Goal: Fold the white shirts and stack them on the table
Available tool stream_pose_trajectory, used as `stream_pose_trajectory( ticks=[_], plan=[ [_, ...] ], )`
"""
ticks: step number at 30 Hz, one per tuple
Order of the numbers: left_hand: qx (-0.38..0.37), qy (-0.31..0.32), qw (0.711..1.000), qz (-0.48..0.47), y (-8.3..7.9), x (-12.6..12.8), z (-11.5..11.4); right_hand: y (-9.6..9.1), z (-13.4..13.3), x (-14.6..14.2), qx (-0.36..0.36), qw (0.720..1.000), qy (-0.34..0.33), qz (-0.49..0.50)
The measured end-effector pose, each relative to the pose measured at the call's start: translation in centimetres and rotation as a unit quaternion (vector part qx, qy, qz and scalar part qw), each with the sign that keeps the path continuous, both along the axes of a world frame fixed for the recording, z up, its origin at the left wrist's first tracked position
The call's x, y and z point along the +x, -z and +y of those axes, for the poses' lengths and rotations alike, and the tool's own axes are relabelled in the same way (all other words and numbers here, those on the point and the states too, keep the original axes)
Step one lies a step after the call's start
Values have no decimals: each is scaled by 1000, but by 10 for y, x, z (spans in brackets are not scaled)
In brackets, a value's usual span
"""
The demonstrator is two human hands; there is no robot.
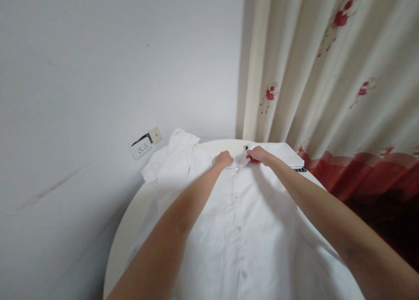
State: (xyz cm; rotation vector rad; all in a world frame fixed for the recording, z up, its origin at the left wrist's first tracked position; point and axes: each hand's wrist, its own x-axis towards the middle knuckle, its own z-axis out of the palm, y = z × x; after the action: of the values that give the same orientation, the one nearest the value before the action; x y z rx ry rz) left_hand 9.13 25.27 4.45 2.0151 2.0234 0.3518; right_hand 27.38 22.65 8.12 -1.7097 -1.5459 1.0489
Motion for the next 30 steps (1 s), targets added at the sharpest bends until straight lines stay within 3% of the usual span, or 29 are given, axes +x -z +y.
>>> stream_pose_trajectory(
  ticks=[5, 8, 11, 17, 21, 26, 30],
  plan=[
    [13, 7, 998, -61, -6, -30, 2, -7, 9, -15, -2, 999, 8, 54],
    [41, -7, 995, -94, -6, -41, -3, -6, 8, -29, 19, 996, -34, 85],
    [70, -14, 990, -123, -1, -42, -7, 0, 8, -37, 76, 994, -80, 10],
    [95, 20, 980, -172, 15, -21, -1, 13, 12, -24, 145, 973, -40, -177],
    [95, 68, 978, -172, 22, -11, -3, 19, -6, -14, 164, 951, -51, -256],
    [147, 111, 975, -125, 20, -19, -12, 27, -31, -12, 204, 925, -73, -311],
    [148, 160, 972, -83, 14, -21, -20, 22, -24, 6, 216, 902, -57, -369]
  ],
)
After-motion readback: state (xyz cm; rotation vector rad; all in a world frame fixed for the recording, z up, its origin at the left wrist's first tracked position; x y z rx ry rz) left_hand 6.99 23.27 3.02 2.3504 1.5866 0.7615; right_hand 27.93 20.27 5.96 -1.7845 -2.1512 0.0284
